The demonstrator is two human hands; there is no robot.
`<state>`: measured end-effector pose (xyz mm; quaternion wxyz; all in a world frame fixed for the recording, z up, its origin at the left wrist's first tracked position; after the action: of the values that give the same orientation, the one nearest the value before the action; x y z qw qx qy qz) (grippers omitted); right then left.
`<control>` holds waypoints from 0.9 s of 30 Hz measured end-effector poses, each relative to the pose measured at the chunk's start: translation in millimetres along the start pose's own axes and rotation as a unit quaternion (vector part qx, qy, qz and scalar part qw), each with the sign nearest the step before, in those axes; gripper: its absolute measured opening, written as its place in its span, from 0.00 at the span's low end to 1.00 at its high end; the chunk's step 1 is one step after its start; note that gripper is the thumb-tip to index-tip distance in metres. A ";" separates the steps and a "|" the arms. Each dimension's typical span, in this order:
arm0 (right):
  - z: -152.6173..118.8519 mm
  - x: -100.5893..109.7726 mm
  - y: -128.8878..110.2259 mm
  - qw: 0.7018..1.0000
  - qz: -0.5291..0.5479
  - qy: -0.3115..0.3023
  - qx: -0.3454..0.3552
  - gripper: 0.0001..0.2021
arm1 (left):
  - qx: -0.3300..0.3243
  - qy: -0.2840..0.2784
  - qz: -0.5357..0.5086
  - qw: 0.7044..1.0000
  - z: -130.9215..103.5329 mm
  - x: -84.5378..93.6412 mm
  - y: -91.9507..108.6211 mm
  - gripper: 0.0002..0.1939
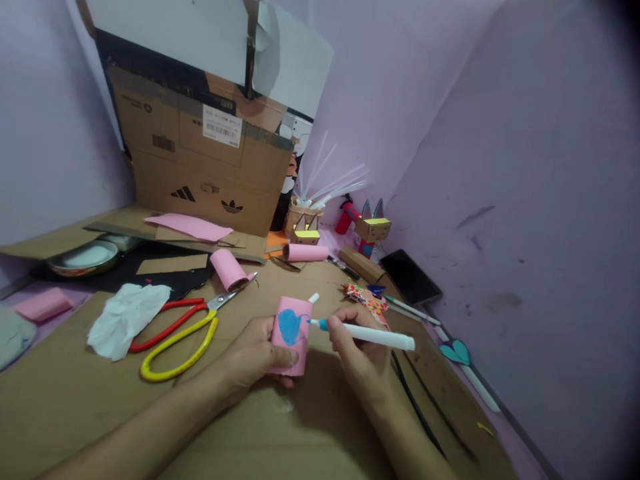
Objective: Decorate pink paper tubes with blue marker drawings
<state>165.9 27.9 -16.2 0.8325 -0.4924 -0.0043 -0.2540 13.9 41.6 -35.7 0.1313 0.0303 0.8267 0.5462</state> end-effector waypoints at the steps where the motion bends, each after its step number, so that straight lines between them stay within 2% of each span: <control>1: 0.6 0.8 1.6 1.000 -0.005 0.013 0.002 0.09 | 0.000 -0.001 0.001 1.000 0.1 -0.2 0.1 0.13; 7: 1.9 1.1 -2.4 0.995 -0.061 -0.019 0.076 0.09 | 0.000 -0.013 0.003 1.000 0.5 -0.7 -1.0 0.14; 11: 2.5 1.0 -5.4 0.993 -0.072 -0.016 0.096 0.08 | 0.002 -0.010 0.012 1.000 -0.1 -0.9 -0.8 0.14; 27: -0.5 -0.6 -7.6 0.993 -0.068 -0.086 0.051 0.10 | 0.009 0.006 0.005 1.000 1.6 0.3 -1.1 0.14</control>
<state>162.0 24.8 -10.5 0.8338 -0.4680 -0.1224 -0.2660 14.1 42.6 -37.4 0.1234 0.0326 0.8320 0.5399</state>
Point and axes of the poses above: each hand's wrist, its own z-axis towards the middle knuckle, its own x-axis out of the back of the hand, y = z × x, the point moved 2 cm from there along z, towards the middle knuckle, and after that the axes turned 9 degrees about y, right-handed, at the moved point
